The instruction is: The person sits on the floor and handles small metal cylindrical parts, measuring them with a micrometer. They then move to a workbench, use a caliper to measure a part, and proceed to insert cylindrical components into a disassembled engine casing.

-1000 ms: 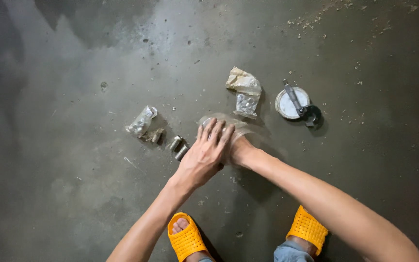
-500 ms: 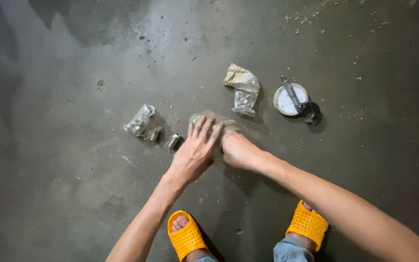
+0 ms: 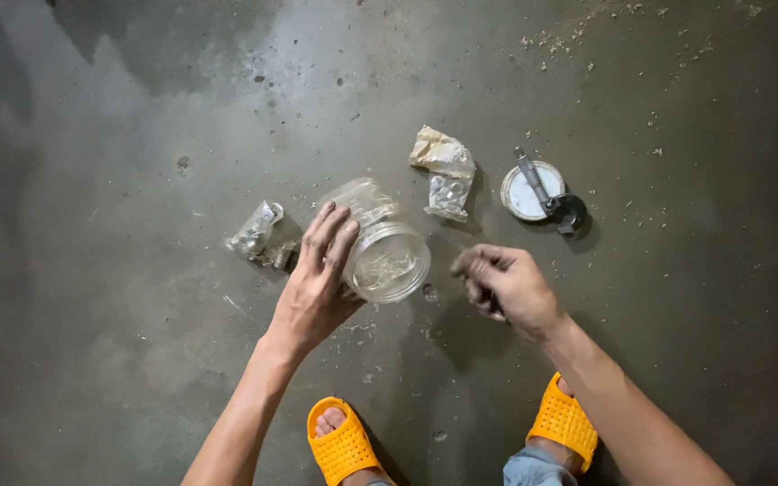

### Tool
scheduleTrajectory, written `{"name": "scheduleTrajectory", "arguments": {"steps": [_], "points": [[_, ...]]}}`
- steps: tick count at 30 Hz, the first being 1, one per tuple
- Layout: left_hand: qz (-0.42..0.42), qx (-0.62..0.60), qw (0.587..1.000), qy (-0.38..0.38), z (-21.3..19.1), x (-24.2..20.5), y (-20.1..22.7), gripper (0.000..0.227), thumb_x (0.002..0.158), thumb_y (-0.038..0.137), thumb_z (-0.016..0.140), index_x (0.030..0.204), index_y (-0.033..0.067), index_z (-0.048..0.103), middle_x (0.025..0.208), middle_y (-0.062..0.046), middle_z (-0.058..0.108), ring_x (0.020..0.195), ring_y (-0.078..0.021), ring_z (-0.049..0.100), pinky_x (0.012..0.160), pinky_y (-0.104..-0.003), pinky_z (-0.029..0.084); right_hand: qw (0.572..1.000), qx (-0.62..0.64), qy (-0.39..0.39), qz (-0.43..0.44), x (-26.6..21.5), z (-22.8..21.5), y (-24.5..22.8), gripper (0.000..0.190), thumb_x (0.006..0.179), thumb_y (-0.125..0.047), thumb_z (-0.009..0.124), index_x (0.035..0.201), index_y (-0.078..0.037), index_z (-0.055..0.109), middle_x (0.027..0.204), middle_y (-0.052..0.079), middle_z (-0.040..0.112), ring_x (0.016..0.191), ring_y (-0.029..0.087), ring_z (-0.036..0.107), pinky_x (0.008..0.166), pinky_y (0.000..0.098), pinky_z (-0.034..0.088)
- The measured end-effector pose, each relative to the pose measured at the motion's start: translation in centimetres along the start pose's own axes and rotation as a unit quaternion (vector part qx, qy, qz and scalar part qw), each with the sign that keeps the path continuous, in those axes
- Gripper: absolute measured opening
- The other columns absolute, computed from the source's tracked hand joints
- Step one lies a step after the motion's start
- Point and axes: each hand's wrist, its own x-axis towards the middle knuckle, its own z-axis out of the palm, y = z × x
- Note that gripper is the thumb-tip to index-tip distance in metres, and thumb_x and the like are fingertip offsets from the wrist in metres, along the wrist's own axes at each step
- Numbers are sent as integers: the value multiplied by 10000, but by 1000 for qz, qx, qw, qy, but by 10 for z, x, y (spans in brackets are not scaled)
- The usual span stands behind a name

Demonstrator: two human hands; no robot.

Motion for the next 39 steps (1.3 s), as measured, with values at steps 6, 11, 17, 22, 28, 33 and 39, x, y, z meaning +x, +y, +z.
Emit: {"name": "scheduleTrajectory", "arguments": {"steps": [6,11,17,22,28,33,39], "points": [[2,23,999,-43,2,-1,5,1316,482,53,1001,1603,99,313,1588,-259,362,1480,-544,324,1168,-670,330,908,-259,-55,-326,-24,33,-61,108,907,-65,730,973,-81,815,681,102,779,586,182,732,512,284,565],[-2,14,998,-59,-1,8,15,1324,461,24,988,1601,77,318,1578,-281,369,1466,-559,339,1152,-683,331,896,-305,-44,-320,-25,28,-73,111,940,-85,699,987,-68,798,736,127,773,585,214,707,506,320,546],[-15,-1,998,-56,1,6,15,1345,436,0,989,1597,68,313,1559,-288,380,1451,-567,354,1144,-689,344,990,-48,25,-130,-19,11,-53,191,995,-126,608,1066,4,730,805,169,740,608,181,644,419,272,520],[-23,-12,999,-43,4,3,14,1355,424,-21,984,1594,65,305,1543,-292,392,1435,-569,376,1136,-682,370,978,208,-35,-8,-21,3,-48,657,1009,-557,424,1251,24,613,1171,275,702,1026,361,706,815,456,618],[-22,-47,998,-32,0,0,18,1337,420,-29,997,1572,26,321,1530,-300,386,1425,-576,383,1159,-663,377,958,280,-21,56,-31,12,-54,806,973,-620,349,1345,66,551,1365,295,638,1226,398,634,1051,503,507],[-21,-58,998,-31,3,-4,14,1344,398,-41,986,1566,6,324,1495,-322,407,1397,-607,391,1135,-675,396,957,285,-39,45,-25,9,-39,893,943,-669,314,1365,88,533,1409,331,597,1284,431,597,1092,529,473],[-34,-58,997,-30,3,-4,12,1336,410,-54,983,1569,8,323,1511,-318,398,1406,-599,387,1141,-664,396,954,292,-65,34,-24,7,-32,870,959,-656,329,1366,83,544,1419,323,599,1299,434,595,1100,527,470]]}}
